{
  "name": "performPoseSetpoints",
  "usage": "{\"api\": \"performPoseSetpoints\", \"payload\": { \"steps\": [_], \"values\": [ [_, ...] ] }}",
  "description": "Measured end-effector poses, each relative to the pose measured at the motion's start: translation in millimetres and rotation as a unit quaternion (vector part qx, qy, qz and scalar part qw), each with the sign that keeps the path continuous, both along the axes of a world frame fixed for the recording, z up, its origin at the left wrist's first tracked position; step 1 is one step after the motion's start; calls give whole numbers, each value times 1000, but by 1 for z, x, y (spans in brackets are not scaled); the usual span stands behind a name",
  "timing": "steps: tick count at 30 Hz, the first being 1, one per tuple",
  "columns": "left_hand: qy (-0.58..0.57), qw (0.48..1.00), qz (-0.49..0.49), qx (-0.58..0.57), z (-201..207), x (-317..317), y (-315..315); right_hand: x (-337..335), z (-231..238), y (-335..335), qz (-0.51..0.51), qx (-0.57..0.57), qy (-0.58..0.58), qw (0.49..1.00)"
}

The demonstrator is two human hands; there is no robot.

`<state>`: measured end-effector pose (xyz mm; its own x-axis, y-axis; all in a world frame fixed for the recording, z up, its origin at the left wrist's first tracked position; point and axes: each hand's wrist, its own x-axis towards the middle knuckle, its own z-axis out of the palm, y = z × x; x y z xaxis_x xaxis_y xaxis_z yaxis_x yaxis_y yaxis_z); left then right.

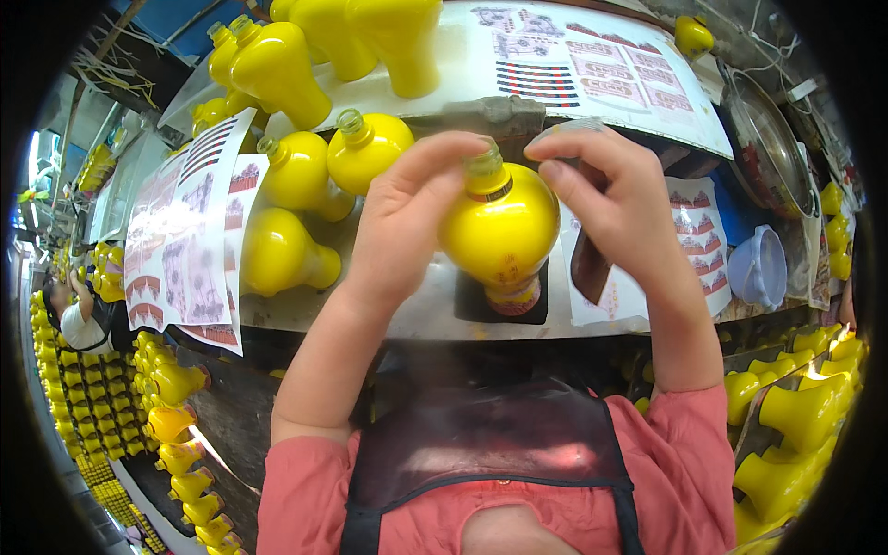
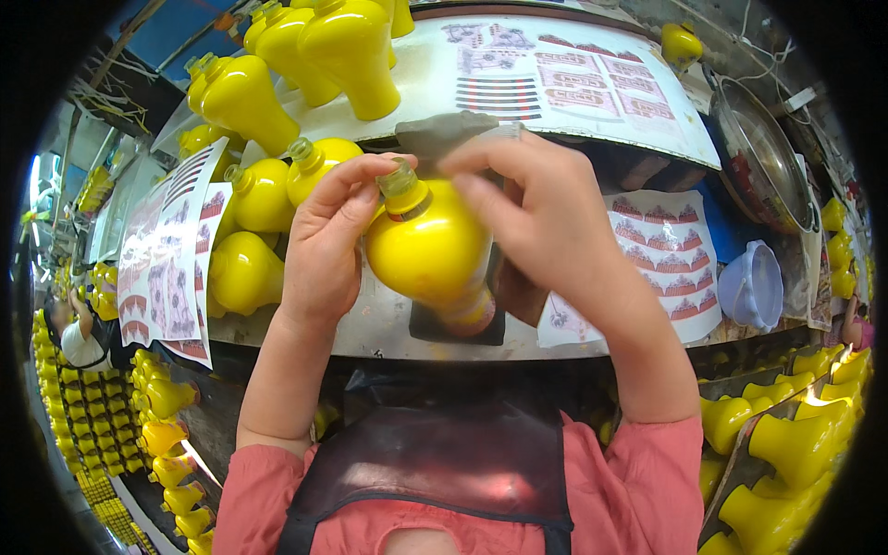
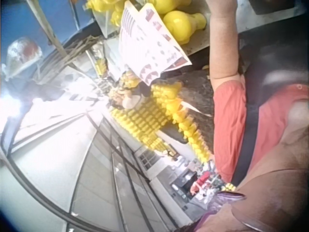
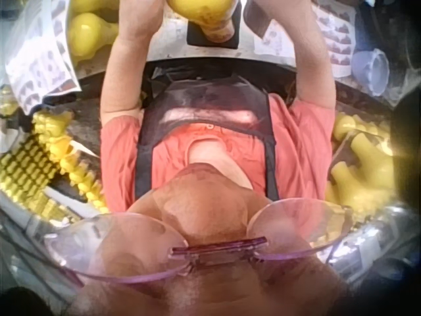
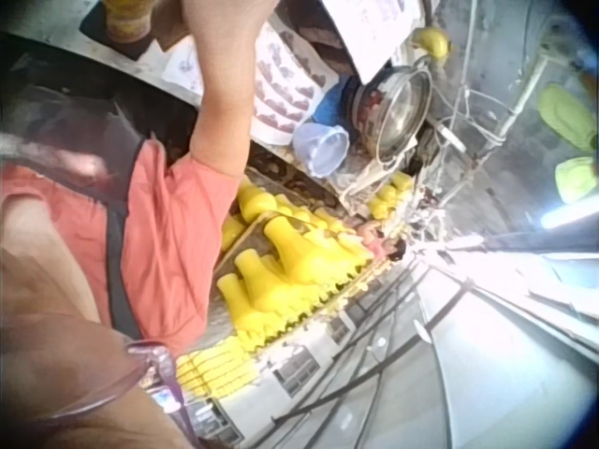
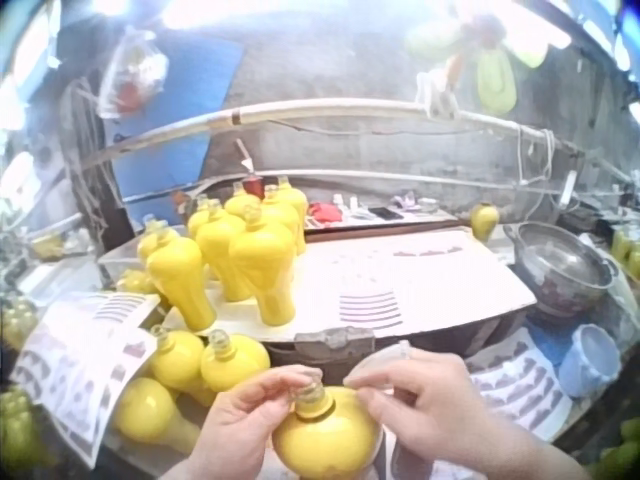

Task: The person applies a small seal to the neck of a yellow bottle, then places it on a nearby surface. The person picks up another yellow bottle and applies a larger label to its body, smoothing it with a cloth. The process is repeated for multiple bottles.

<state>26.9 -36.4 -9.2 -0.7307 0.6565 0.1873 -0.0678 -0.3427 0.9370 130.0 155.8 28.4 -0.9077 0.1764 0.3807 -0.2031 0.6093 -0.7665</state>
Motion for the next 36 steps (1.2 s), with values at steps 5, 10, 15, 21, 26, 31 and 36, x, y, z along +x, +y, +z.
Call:
{"api": "performPoseSetpoints", "payload": {
  "steps": [5,10,15,21,26,31,36],
  "values": [
    [43,996,37,-66,11,0,4,22,-10,-35,62,194,118,972],
    [115,988,38,-97,20,1,6,32,-17,-26,63,230,110,965],
    [112,989,42,-89,24,10,4,35,-29,-21,33,63,141,988],
    [80,992,49,-84,27,15,1,34,-25,-18,18,-144,71,987],
    [72,995,20,-62,26,17,8,49,-16,-27,-22,19,109,994],
    [146,982,36,-111,27,22,10,51,-26,-38,14,159,137,978],
    [148,982,34,-113,32,26,5,48,-30,-35,-19,72,187,980]
  ]
}}
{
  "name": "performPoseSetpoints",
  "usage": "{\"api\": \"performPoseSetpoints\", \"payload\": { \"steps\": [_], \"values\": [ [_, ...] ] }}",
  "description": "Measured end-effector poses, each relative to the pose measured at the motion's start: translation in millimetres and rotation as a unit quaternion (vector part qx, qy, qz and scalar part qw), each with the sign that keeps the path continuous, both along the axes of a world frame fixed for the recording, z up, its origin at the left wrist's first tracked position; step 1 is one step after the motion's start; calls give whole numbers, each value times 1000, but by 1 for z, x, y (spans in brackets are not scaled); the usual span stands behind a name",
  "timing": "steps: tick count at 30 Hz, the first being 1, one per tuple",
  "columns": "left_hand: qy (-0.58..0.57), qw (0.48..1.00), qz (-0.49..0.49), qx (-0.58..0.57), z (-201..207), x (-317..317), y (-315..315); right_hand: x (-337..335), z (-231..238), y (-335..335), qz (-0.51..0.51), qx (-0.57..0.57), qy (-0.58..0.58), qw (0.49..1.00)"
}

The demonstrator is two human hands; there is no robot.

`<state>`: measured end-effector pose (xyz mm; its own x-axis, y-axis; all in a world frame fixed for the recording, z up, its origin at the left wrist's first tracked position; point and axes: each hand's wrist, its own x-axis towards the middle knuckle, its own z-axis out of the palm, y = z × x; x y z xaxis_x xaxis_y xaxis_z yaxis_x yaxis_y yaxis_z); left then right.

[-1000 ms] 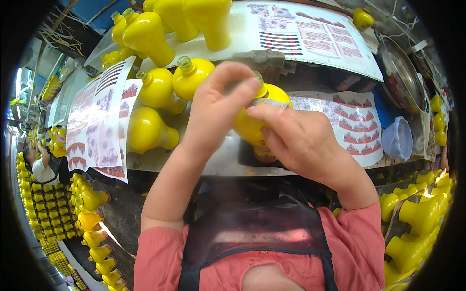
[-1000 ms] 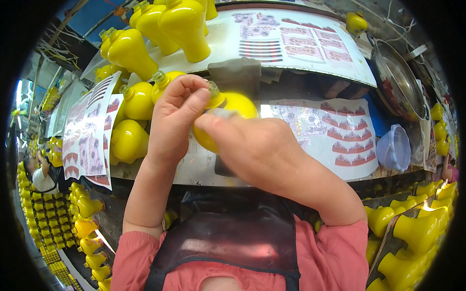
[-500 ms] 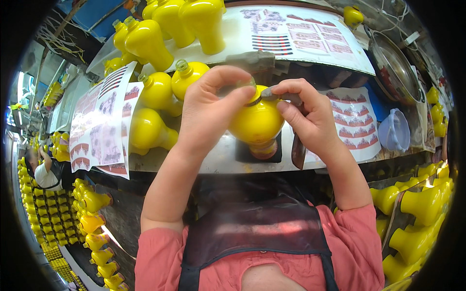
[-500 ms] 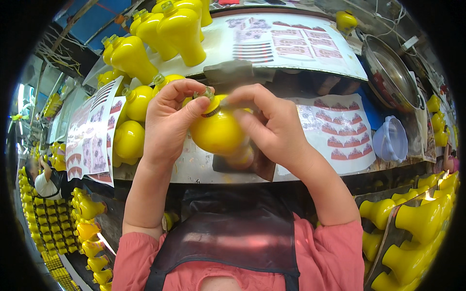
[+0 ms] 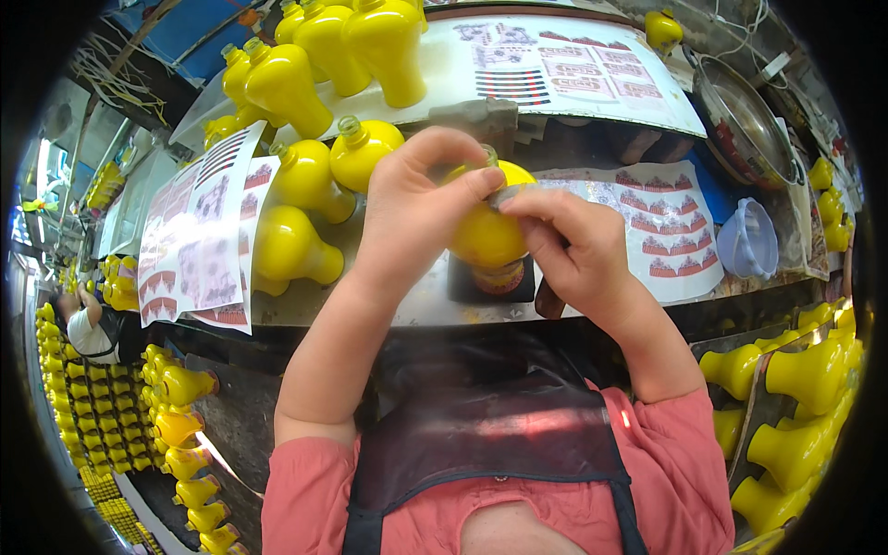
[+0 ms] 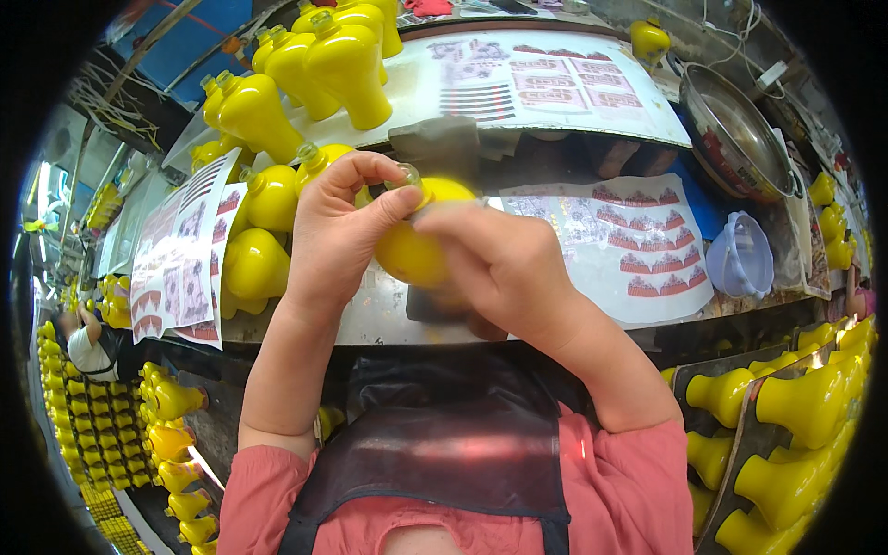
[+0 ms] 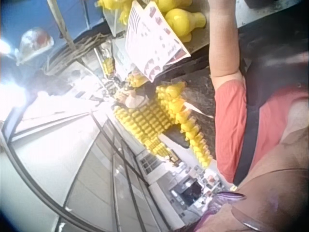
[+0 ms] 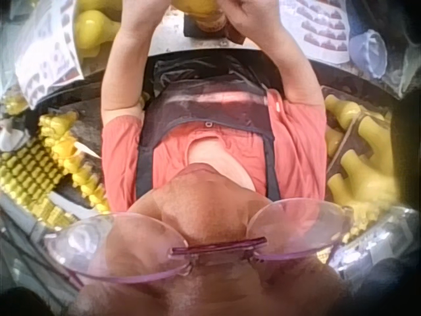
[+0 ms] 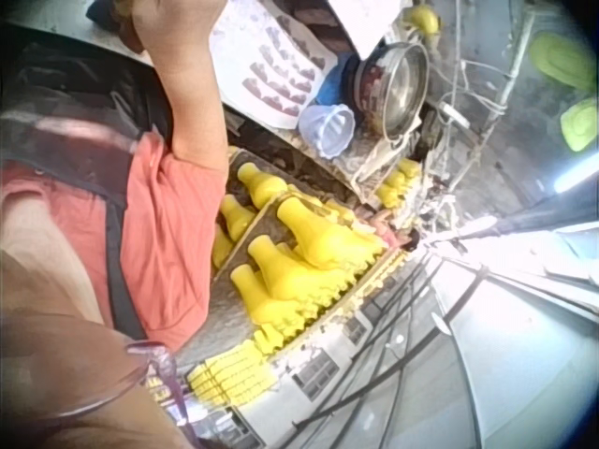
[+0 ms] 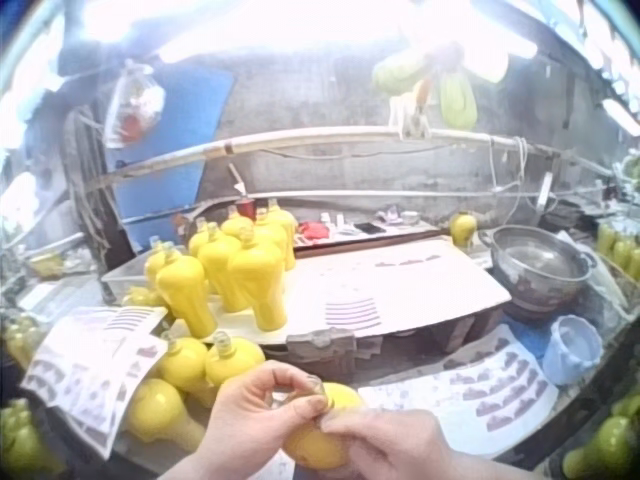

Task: The person applies a small seal to the neck of a yellow bottle, then places it on a nearby surface. The person picks up another yellow bottle and applies a larger label to its body, smoothing it with a cloth. The process is repeated for multiple bottles.

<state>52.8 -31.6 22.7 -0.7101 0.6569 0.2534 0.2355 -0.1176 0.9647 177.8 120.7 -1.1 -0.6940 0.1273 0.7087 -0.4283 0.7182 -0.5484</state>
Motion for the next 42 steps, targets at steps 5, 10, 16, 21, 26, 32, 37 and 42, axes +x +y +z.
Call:
{"api": "performPoseSetpoints", "payload": {
  "steps": [5,10,16,21,26,32,37,42],
  "values": [
    [-27,999,10,26,1,9,-4,6,10,6,-9,-146,-141,979],
    [-35,998,-4,55,-3,12,-2,11,7,-8,-42,47,26,998],
    [45,999,-6,-19,0,5,-10,12,6,-10,-27,50,11,998],
    [-71,995,-33,63,-1,9,-8,17,7,-6,-28,-30,-58,997],
    [24,1000,-19,6,-2,6,-8,15,1,-13,0,60,-13,998],
    [-50,998,-46,2,-5,7,-14,16,5,-3,-17,-53,-84,995],
    [-74,992,-76,65,-27,11,-15,9,10,1,-7,-197,-180,964],
    [22,998,-51,22,-39,7,-20,-6,12,5,29,-237,-207,949]
  ]
}}
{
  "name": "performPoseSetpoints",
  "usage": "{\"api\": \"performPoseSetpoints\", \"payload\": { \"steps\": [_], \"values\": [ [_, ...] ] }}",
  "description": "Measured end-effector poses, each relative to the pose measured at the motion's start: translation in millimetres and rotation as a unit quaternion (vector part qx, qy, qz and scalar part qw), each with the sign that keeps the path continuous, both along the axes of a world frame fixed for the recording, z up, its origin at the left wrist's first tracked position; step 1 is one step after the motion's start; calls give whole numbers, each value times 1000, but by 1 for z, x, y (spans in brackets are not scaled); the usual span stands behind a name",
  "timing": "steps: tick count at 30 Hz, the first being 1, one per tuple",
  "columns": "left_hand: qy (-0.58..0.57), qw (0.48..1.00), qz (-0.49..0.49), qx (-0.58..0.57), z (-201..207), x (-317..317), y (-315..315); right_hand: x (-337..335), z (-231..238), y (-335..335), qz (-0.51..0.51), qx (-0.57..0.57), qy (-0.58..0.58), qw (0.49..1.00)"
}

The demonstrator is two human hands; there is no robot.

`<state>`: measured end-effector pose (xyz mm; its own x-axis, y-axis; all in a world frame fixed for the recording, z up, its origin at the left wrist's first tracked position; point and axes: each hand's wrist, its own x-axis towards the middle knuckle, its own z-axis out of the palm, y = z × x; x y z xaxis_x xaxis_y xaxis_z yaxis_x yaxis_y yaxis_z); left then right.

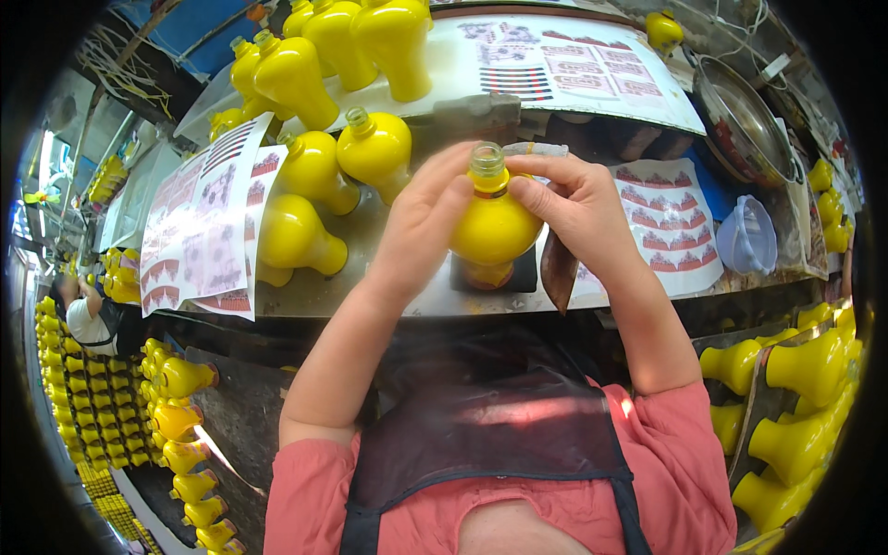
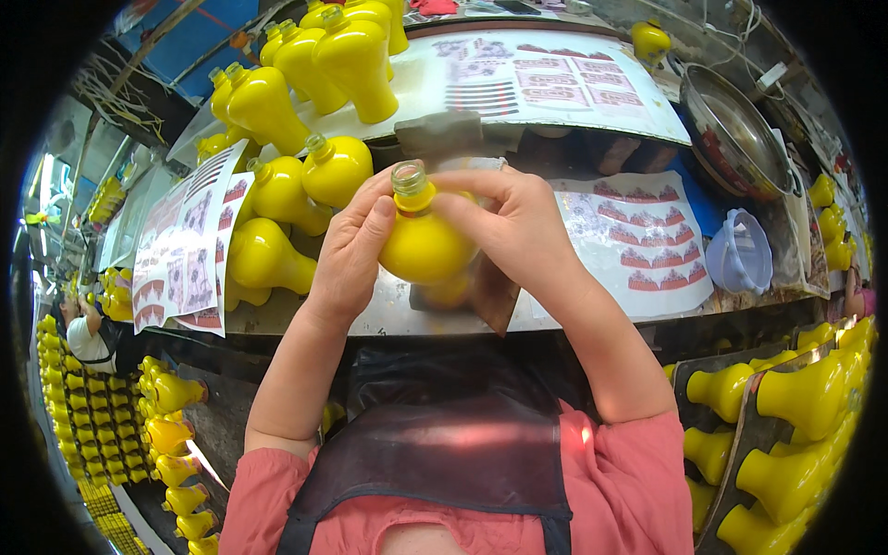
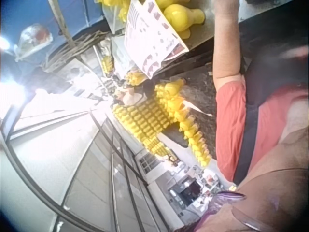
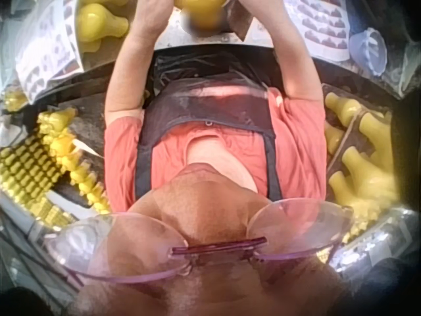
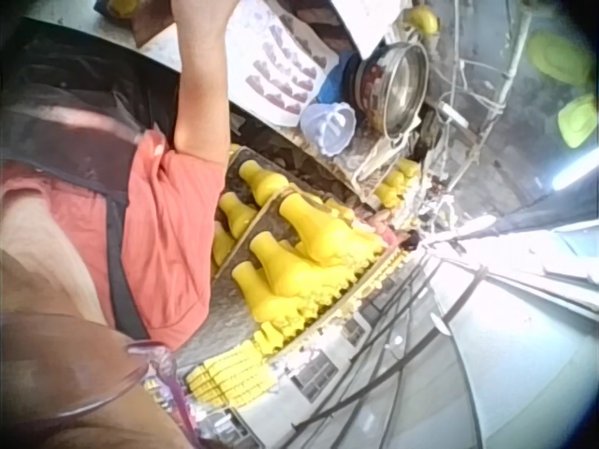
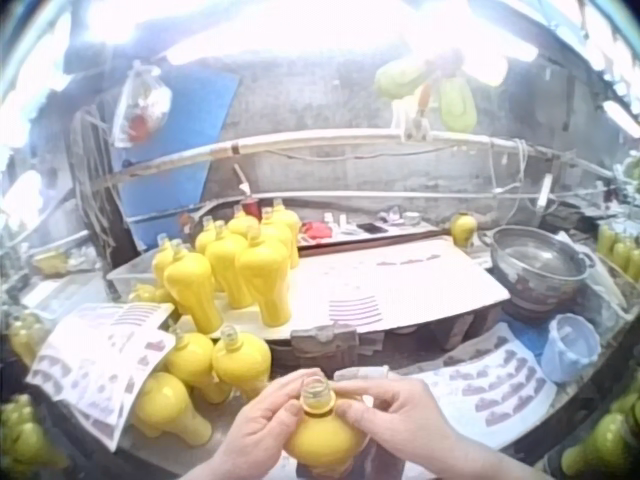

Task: The person applies a small seal to the neck of a yellow bottle, then places it on a nearby surface. The person picks up another yellow bottle and applies a larger label to its body, smoothing it with a cloth. The process is repeated for multiple bottles.

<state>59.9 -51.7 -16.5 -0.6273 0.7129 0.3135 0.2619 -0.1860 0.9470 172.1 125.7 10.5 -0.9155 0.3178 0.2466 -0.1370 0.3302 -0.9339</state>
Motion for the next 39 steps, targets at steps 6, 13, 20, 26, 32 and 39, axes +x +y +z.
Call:
{"api": "performPoseSetpoints", "payload": {
  "steps": [6,13,20,26,32,39],
  "values": [
    [58,998,1,-38,4,-3,-3,-3,2,2,9,-48,-58,997],
    [22,998,-29,-53,2,-7,-6,-1,6,4,17,-60,-85,994],
    [165,985,40,-44,10,-5,-2,2,-7,-8,-71,40,10,997],
    [183,977,103,-14,27,-1,11,22,-17,-30,-49,318,231,918],
    [167,980,86,-71,40,-1,6,24,-13,-21,-61,246,166,953],
    [-3,999,13,37,34,1,3,8,-4,-5,-7,89,96,991]
  ]
}}
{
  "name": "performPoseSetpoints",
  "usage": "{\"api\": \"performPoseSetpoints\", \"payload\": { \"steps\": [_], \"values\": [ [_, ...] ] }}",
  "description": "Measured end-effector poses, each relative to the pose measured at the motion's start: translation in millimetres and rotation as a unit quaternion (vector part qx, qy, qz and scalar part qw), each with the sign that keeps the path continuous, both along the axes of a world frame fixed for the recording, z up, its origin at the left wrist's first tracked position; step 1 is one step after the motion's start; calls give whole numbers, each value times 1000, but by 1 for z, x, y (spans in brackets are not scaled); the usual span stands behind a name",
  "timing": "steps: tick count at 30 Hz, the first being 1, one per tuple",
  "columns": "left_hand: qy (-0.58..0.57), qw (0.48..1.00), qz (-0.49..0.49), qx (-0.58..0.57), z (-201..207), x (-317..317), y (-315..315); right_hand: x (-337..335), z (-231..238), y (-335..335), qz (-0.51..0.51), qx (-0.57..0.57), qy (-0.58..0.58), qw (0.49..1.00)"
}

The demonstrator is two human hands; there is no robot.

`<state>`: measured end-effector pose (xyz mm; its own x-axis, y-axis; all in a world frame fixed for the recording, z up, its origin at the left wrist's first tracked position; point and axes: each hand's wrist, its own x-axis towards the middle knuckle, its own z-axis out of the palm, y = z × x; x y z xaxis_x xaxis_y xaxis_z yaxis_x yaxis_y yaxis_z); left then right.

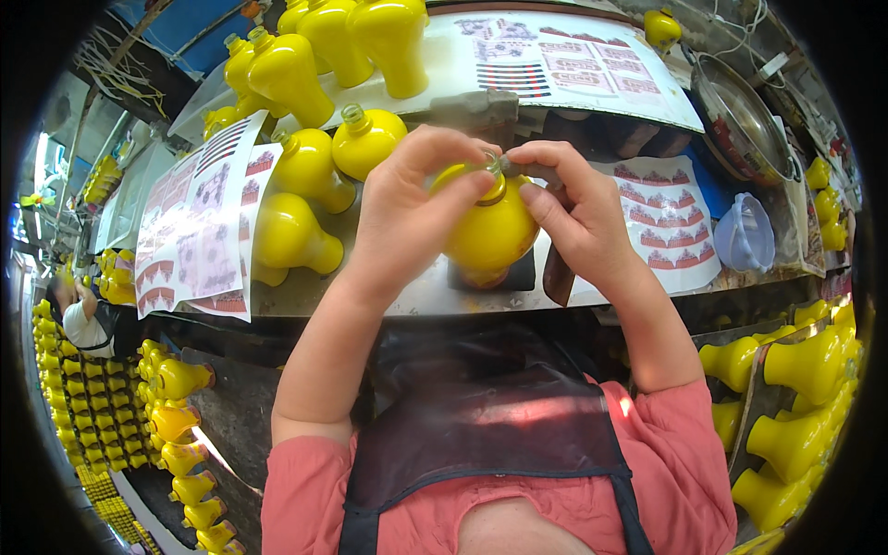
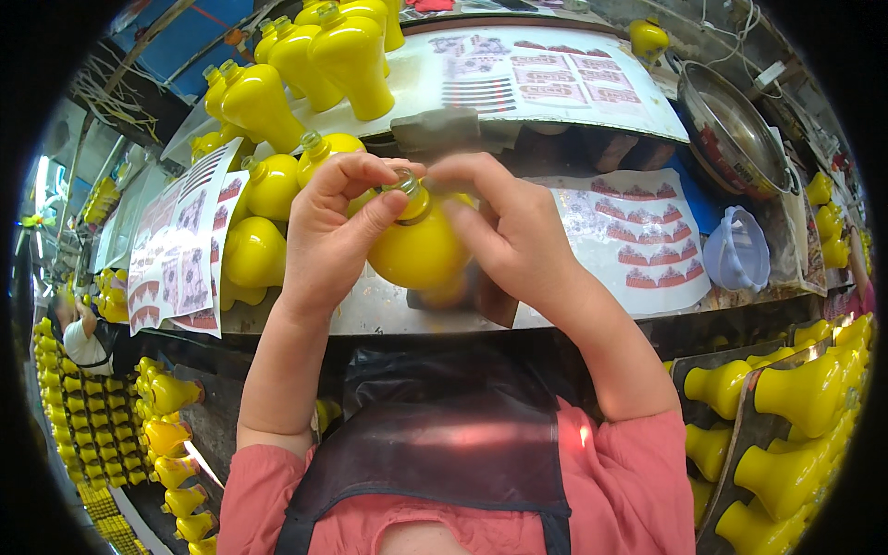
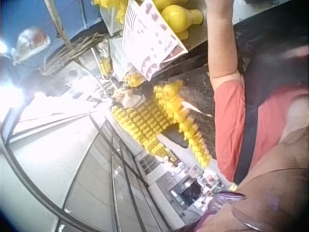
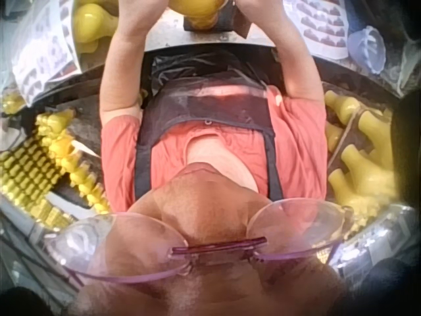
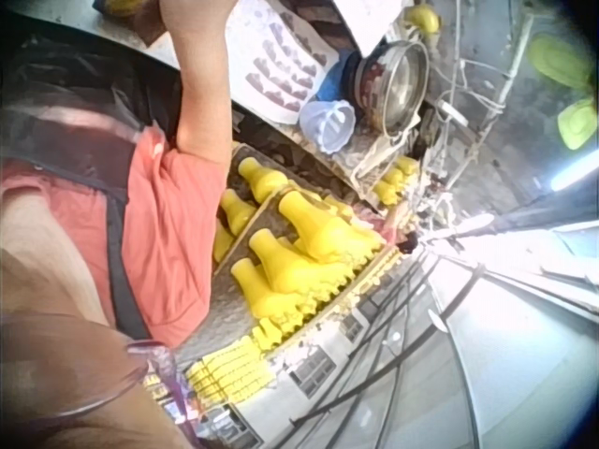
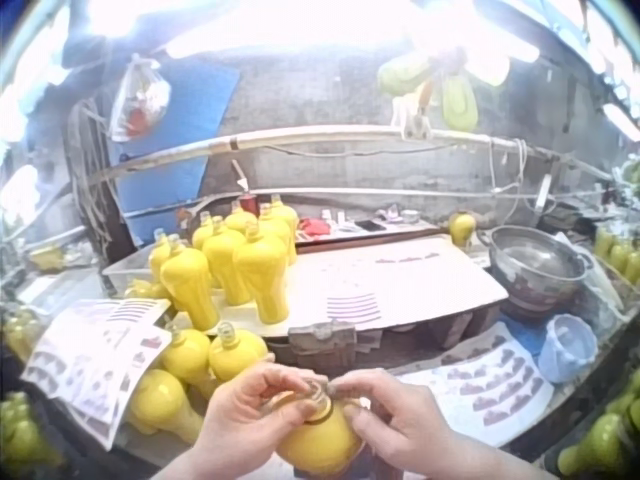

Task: The person applies a small seal to the neck of a yellow bottle, then places it on a nearby surface. The person picks up another yellow bottle and applies a larger label to its body, smoothing it with a cloth. The process is repeated for multiple bottles.

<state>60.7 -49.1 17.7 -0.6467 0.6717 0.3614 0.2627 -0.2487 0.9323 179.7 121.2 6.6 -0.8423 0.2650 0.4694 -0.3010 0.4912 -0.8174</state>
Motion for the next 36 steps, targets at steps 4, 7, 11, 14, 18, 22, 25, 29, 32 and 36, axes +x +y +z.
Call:
{"api": "performPoseSetpoints", "payload": {
  "steps": [4,7,11,14,18,22,25,29,32,36],
  "values": [
    [102,992,67,-44,-1,-3,0,4,-2,-3,-31,144,38,988],
    [180,972,128,-76,0,-2,1,12,-6,-13,-41,240,148,958],
    [156,974,137,-91,2,1,0,15,-5,-16,-9,179,99,979],
    [110,986,101,-79,3,2,-5,12,2,-11,-8,79,15,997],
    [170,980,94,-49,-2,0,-8,-6,14,-5,36,-26,-33,998],
    [323,935,139,-39,-2,-5,-10,-6,20,-10,30,-54,-59,996],
    [367,911,168,-86,3,-4,-18,13,14,-21,-10,116,-9,993],
    [442,859,228,-123,10,5,-13,23,-1,-26,28,212,19,977],
    [469,834,257,-136,12,10,-12,14,-9,-20,17,95,62,993],
    [480,818,272,-165,14,16,-20,6,-4,-12,81,-87,-9,993]
  ]
}}
